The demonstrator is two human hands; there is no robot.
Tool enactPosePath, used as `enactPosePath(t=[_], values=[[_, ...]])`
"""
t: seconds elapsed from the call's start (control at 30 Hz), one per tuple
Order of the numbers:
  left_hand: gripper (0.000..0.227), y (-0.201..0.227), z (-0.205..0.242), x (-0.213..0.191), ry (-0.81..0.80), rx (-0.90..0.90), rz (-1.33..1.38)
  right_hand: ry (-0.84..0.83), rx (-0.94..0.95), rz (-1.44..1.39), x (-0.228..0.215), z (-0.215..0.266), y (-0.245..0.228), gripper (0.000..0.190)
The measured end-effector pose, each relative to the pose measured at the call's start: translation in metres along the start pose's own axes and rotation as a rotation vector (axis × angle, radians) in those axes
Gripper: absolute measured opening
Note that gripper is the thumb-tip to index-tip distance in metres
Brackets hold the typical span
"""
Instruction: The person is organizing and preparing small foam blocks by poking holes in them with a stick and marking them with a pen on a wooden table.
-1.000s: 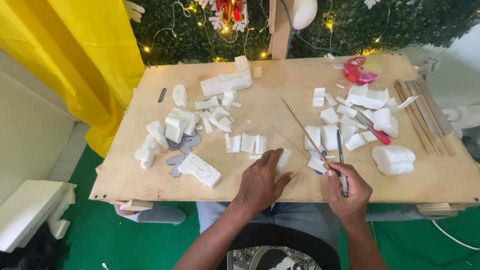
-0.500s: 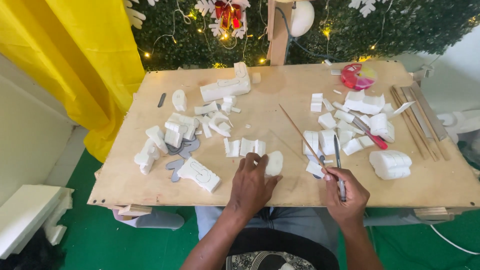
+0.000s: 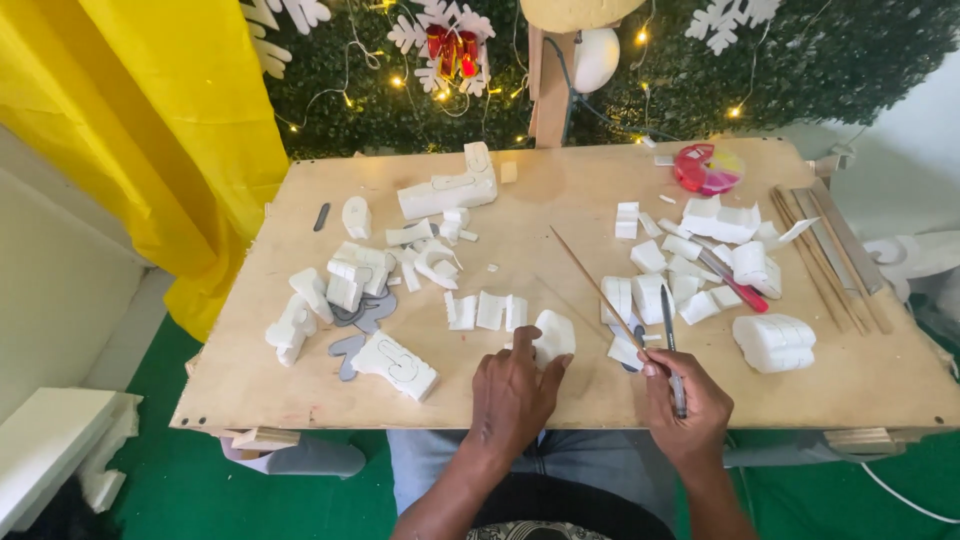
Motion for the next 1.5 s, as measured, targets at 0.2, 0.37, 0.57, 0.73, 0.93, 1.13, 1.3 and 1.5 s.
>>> enactPosePath(t=[0.2, 0.37, 0.57, 0.73, 0.93, 1.13, 1.3, 1.5], values=[[0.034, 0.005, 0.006, 0.012, 0.156, 0.090, -0.130, -0.007, -0.014, 0.006, -0.001, 0.000, 0.002, 0.017], [0.034, -0.001, 0.012, 0.014, 0.187, 0.066, -0.142, -0.011, -0.025, 0.006, 0.000, 0.000, 0.003, 0.016], [0.032, -0.007, 0.014, 0.010, 0.138, 0.052, -0.041, -0.011, -0.030, -0.013, 0.001, 0.002, 0.008, 0.016], [0.037, -0.009, 0.013, -0.007, 0.136, 0.075, 0.195, -0.029, -0.061, 0.018, 0.000, 0.003, 0.006, 0.016], [0.034, -0.006, 0.009, -0.030, 0.082, -0.072, 0.559, -0.102, -0.087, 0.033, 0.008, 0.012, -0.015, 0.018], [0.026, -0.006, 0.000, -0.028, 0.022, -0.036, 0.794, -0.143, -0.118, -0.001, 0.028, 0.021, -0.033, 0.017], [0.022, -0.013, -0.006, -0.022, 0.025, -0.049, 1.027, -0.177, -0.130, -0.034, 0.033, 0.022, -0.043, 0.021], [0.021, -0.014, -0.012, -0.028, 0.093, -0.089, 1.096, -0.152, -0.177, -0.032, 0.031, 0.026, -0.035, 0.022]])
Point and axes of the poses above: each hand's wrist, its own z-axis away from the middle knuckle, its own x-axis out of the palm, y = z × x, the point moved 1 cm from there along -z, towards the middle knuckle, and after that the axes turned 9 degrees about -z, right-handed, at the moved point
